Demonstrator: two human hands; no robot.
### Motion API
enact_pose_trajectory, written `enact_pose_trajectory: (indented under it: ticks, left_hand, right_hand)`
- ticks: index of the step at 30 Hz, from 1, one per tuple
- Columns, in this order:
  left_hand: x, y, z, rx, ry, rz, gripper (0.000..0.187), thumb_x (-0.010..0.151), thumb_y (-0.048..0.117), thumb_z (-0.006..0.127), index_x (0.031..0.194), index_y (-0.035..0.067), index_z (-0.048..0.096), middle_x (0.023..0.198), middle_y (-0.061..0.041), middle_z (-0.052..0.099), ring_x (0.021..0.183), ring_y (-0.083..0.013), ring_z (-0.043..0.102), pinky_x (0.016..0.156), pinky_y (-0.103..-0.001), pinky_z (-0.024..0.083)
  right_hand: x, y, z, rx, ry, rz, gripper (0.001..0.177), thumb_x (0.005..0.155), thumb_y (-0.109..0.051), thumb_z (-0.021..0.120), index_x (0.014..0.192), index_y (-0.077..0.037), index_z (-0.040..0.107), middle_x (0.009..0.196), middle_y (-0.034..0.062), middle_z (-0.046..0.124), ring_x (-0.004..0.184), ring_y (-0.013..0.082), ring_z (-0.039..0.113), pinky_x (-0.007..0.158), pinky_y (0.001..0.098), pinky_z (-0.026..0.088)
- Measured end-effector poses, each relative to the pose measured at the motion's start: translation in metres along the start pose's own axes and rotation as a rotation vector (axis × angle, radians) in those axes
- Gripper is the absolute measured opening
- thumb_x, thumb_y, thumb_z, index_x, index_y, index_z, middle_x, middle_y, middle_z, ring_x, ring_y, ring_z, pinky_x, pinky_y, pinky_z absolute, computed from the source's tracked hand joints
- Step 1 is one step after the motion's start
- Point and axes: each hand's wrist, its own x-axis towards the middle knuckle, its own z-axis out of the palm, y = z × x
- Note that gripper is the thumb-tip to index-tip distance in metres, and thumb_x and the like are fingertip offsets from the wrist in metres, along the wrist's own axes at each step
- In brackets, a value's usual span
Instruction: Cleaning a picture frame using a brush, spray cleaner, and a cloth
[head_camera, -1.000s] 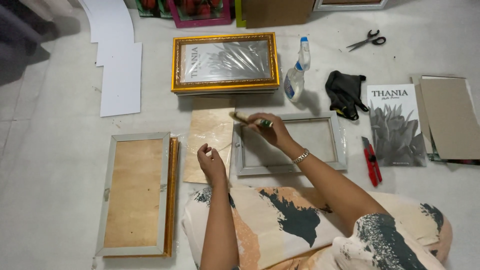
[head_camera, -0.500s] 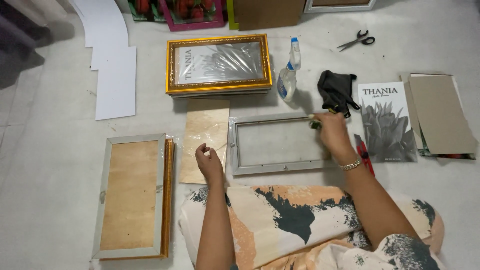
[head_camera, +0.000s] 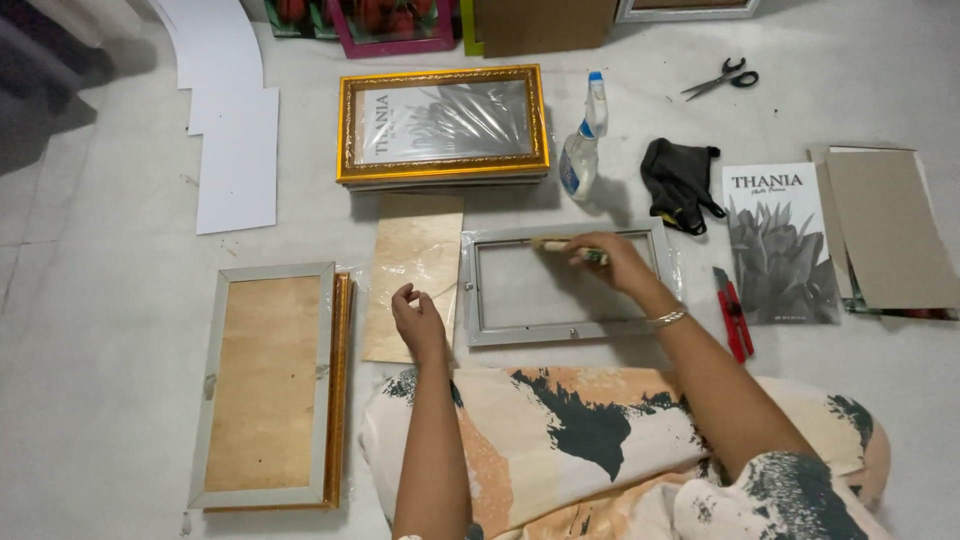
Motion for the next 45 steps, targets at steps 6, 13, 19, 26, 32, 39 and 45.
enact_pose_trajectory:
  ticks: [6,13,19,26,32,39,45]
  left_hand:
    - [-0.007,0.016,-0.004,-0.025,-0.042,-0.012,0.030,0.091,0.017,0.062,0.121,0.017,0.060,0.107,-0.004,0.068,0.086,-0.0257,0.068,0.078,-0.037,0.055]
    - [-0.004,0.005,-0.002,-0.004,-0.041,-0.052,0.030,0.091,0.018,0.062,0.121,0.020,0.061,0.108,-0.001,0.067,0.085,-0.0240,0.069,0.079,-0.036,0.056]
    - [-0.002,-0.001,-0.001,0.000,-0.041,-0.051,0.030,0.091,0.018,0.062,0.121,0.020,0.061,0.108,-0.003,0.068,0.088,-0.0258,0.069,0.081,-0.037,0.056]
    - [-0.006,0.017,-0.002,0.038,-0.044,-0.027,0.027,0.094,0.021,0.061,0.120,0.018,0.063,0.109,-0.007,0.068,0.096,-0.0310,0.068,0.087,-0.041,0.054]
    - [-0.002,0.012,-0.001,0.021,-0.059,-0.068,0.028,0.093,0.020,0.061,0.121,0.019,0.063,0.110,-0.006,0.067,0.094,-0.0287,0.068,0.086,-0.039,0.055]
    - [-0.003,0.014,-0.004,-0.030,-0.065,-0.096,0.028,0.093,0.019,0.060,0.121,0.018,0.063,0.109,-0.007,0.068,0.087,-0.0271,0.070,0.082,-0.039,0.057]
    - [0.000,0.009,0.003,-0.025,-0.046,-0.081,0.025,0.094,0.022,0.059,0.118,0.018,0.065,0.107,-0.009,0.069,0.087,-0.0301,0.070,0.081,-0.039,0.056]
  right_hand:
    - [-0.055,-0.003,-0.099,-0.332,0.161,0.210,0.027,0.093,-0.028,0.075,0.114,-0.011,0.076,0.109,0.0141,0.076,0.108,0.0387,0.068,0.099,0.0488,0.051]
    - [-0.034,-0.105,-0.077,-0.053,-0.181,0.506,0.024,0.084,-0.026,0.083,0.094,-0.003,0.082,0.105,0.0201,0.079,0.106,0.0392,0.072,0.097,0.0499,0.052]
    - [-0.027,-0.017,-0.117,-0.003,-0.151,0.596,0.031,0.081,-0.023,0.085,0.102,-0.001,0.079,0.109,0.0249,0.076,0.108,0.0410,0.069,0.096,0.0520,0.052]
    - [-0.030,-0.013,-0.124,-0.043,0.007,0.262,0.030,0.092,-0.035,0.079,0.116,-0.017,0.076,0.093,0.0068,0.077,0.100,0.0182,0.069,0.098,0.0382,0.052]
    - [-0.016,-0.088,-0.077,-0.002,-0.339,0.490,0.041,0.082,-0.023,0.078,0.105,0.011,0.076,0.107,0.0388,0.072,0.110,0.0525,0.067,0.102,0.0571,0.050]
    - [0.012,-0.021,-0.078,-0.735,0.100,0.006,0.024,0.085,-0.018,0.079,0.106,-0.029,0.073,0.102,-0.0035,0.073,0.109,0.0173,0.069,0.107,0.0332,0.045]
    - [0.014,-0.072,-0.033,0.312,-0.457,0.157,0.019,0.089,-0.021,0.081,0.078,-0.005,0.079,0.102,0.0118,0.080,0.096,0.0255,0.073,0.090,0.0396,0.056]
